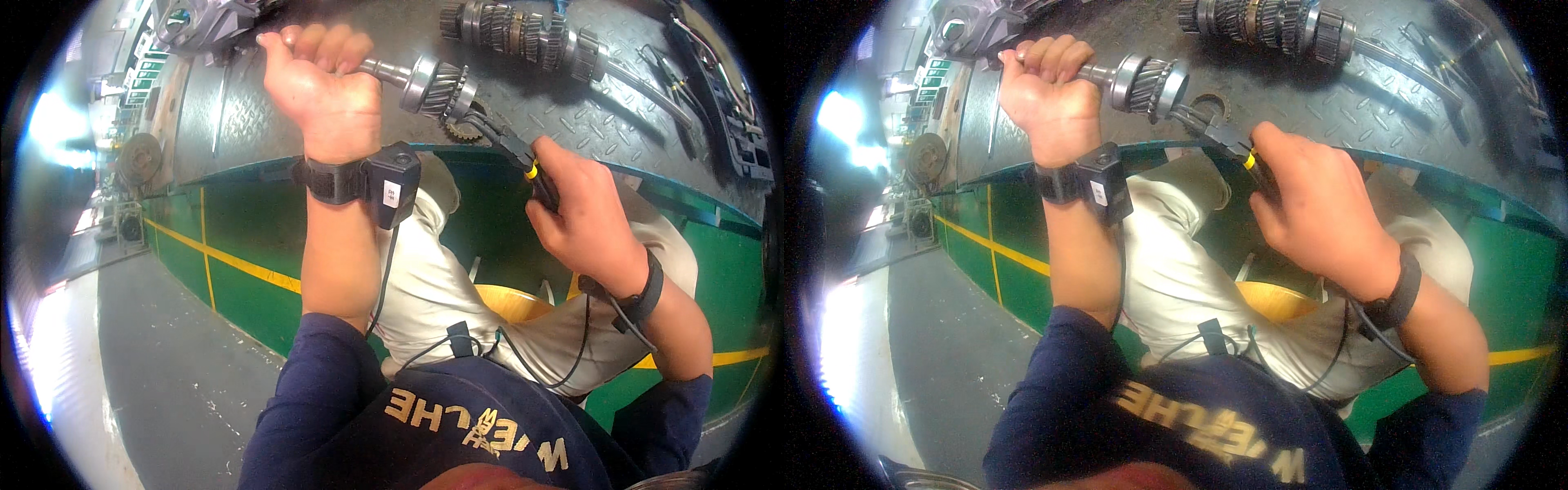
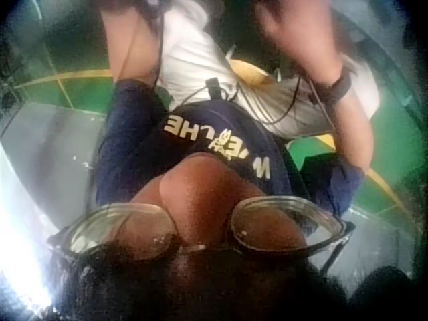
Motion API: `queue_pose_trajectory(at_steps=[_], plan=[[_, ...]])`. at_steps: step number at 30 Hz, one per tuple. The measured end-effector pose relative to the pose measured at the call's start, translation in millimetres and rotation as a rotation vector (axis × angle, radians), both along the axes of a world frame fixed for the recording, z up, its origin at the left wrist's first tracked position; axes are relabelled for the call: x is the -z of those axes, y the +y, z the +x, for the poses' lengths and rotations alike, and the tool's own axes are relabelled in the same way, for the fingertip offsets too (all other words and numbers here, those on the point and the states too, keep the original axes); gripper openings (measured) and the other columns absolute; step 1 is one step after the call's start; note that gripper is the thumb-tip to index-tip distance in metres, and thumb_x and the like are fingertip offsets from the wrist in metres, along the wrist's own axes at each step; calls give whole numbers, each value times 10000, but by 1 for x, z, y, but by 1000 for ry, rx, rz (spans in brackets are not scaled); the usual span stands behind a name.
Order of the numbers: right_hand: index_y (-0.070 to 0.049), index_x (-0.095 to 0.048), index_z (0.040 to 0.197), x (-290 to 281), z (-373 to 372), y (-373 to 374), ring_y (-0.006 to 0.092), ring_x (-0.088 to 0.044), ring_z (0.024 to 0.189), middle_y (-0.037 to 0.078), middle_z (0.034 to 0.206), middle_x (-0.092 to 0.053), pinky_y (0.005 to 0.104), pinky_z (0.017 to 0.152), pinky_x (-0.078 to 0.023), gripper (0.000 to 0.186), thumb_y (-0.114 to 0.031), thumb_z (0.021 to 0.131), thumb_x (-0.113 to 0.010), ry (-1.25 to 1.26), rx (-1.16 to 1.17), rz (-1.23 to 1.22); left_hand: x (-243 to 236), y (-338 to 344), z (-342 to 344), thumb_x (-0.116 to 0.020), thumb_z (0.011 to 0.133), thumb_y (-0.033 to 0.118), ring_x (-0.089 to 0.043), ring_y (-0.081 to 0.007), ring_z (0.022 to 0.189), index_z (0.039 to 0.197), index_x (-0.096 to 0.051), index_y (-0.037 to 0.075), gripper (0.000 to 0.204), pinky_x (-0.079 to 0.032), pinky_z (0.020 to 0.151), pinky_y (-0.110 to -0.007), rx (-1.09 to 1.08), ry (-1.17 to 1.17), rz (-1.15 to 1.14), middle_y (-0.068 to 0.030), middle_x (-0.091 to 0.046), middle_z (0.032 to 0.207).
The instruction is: The person uses pliers to remove a snap ring from a mechanical shaft and then removes a gear. They handle the shaft and gears by hand at a workbench in a service bay.
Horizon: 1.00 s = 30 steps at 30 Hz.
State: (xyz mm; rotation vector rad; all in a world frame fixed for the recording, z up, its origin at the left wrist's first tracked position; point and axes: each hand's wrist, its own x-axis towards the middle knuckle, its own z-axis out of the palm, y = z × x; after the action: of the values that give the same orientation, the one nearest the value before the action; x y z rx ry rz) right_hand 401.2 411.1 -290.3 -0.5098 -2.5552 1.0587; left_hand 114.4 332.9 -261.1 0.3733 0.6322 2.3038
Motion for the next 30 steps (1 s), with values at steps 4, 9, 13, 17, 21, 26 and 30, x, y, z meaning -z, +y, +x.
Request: queue_pose_trajectory(at_steps=[4,9,13,17,21,26,30], plan=[[4,-509,1011,6,-2,7,485,-610,784,256,818,-604,516,687,-480,310,-58,758,-678,-8,-15,-43,1,2,4,-392,1118,447,-257,-127,556,883,-456,137,394,-249,513,-302,-46,-16,-28,31,-326,680],[-36,-552,976,2,-6,13,183,-530,608,28,727,-571,318,565,-403,188,-105,818,-628,-29,-116,-980,5,13,11,-399,1117,438,-273,-143,579,891,-436,135,380,-264,521,-317,-227,-28,-214,12,-341,696],[-43,-563,920,-9,-5,16,124,-489,606,-33,726,-537,271,554,-364,134,-119,833,-630,-118,-50,-1556,6,10,9,-396,1115,445,-280,-148,580,890,-436,136,385,-272,527,-322,-180,-2,-170,11,-343,697],[-20,-561,891,11,-4,9,155,-468,596,-20,706,-531,308,559,-386,131,-123,841,-624,5,-62,-1019,1,13,15,-376,1117,398,-279,-140,561,820,-456,129,408,-284,527,-295,-237,-8,-183,32,-302,636],[-12,-559,900,13,-3,15,163,-482,644,-12,714,-528,334,592,-410,167,-147,848,-642,17,-9,-436,2,10,8,-367,1117,463,-263,-141,563,866,-440,150,408,-262,519,-316,-225,32,-216,13,-335,687],[-47,-551,942,4,-3,8,96,-466,656,-26,752,-499,273,576,-389,153,-119,847,-648,-51,-82,-1018,9,12,11,-378,1116,406,-278,-144,552,808,-452,129,422,-295,524,-306,-166,-31,-169,21,-314,637],[-73,-527,982,-3,-8,6,54,-415,629,-44,754,-436,240,542,-354,166,-77,856,-637,-86,-50,-1259,3,17,20,-369,1118,432,-276,-147,544,801,-449,132,443,-293,514,-311,-244,2,-178,22,-318,622]])
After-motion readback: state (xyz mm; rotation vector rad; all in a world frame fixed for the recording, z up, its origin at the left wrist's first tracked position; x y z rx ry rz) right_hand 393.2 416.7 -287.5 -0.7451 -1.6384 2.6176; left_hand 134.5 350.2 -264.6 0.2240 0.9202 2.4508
